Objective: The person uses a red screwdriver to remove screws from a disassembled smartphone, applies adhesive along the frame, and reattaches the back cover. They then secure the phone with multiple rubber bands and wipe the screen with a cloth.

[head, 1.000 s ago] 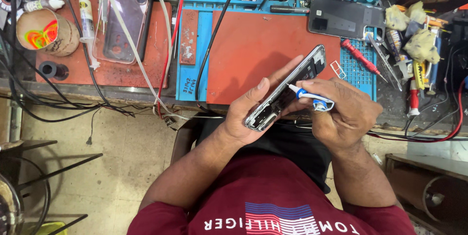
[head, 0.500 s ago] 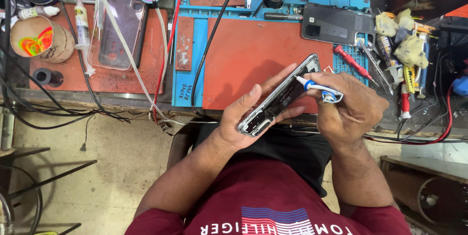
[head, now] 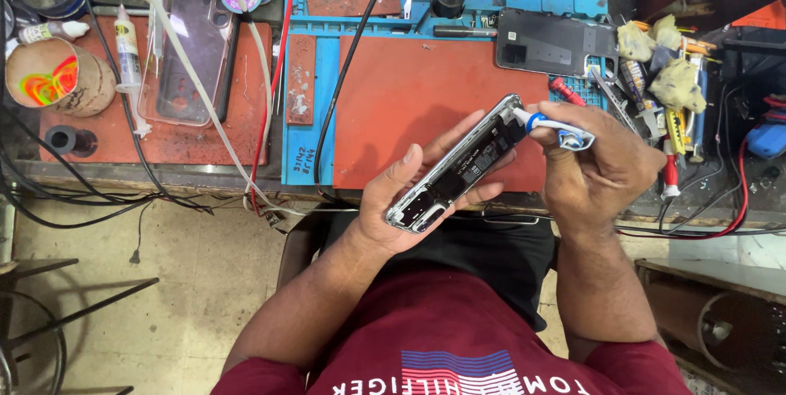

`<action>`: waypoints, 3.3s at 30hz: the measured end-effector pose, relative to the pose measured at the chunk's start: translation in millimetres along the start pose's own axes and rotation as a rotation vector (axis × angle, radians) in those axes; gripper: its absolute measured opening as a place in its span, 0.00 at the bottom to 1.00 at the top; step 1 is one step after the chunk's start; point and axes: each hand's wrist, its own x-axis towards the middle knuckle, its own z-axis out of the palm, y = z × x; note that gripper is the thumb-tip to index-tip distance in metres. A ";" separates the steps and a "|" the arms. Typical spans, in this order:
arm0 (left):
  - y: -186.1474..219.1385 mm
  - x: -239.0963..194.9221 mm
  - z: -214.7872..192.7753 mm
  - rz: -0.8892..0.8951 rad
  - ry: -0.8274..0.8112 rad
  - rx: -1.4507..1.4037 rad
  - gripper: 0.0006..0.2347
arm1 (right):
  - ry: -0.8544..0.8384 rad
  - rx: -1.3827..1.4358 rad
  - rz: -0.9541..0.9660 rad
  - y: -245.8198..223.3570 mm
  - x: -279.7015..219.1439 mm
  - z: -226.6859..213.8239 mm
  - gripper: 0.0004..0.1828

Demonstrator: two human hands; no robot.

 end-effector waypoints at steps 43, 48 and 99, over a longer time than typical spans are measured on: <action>-0.6 7.2 7.6 0.061 0.232 -0.477 0.53 | -0.037 0.073 0.046 22.2 -30.1 -6.8 0.08; -2.4 5.5 6.9 0.083 0.210 -0.442 0.54 | -0.076 0.044 -0.003 16.0 -33.5 -2.8 0.07; -0.9 4.3 0.1 0.072 0.176 -0.379 0.53 | -0.251 0.107 -0.044 -15.2 -52.2 14.6 0.14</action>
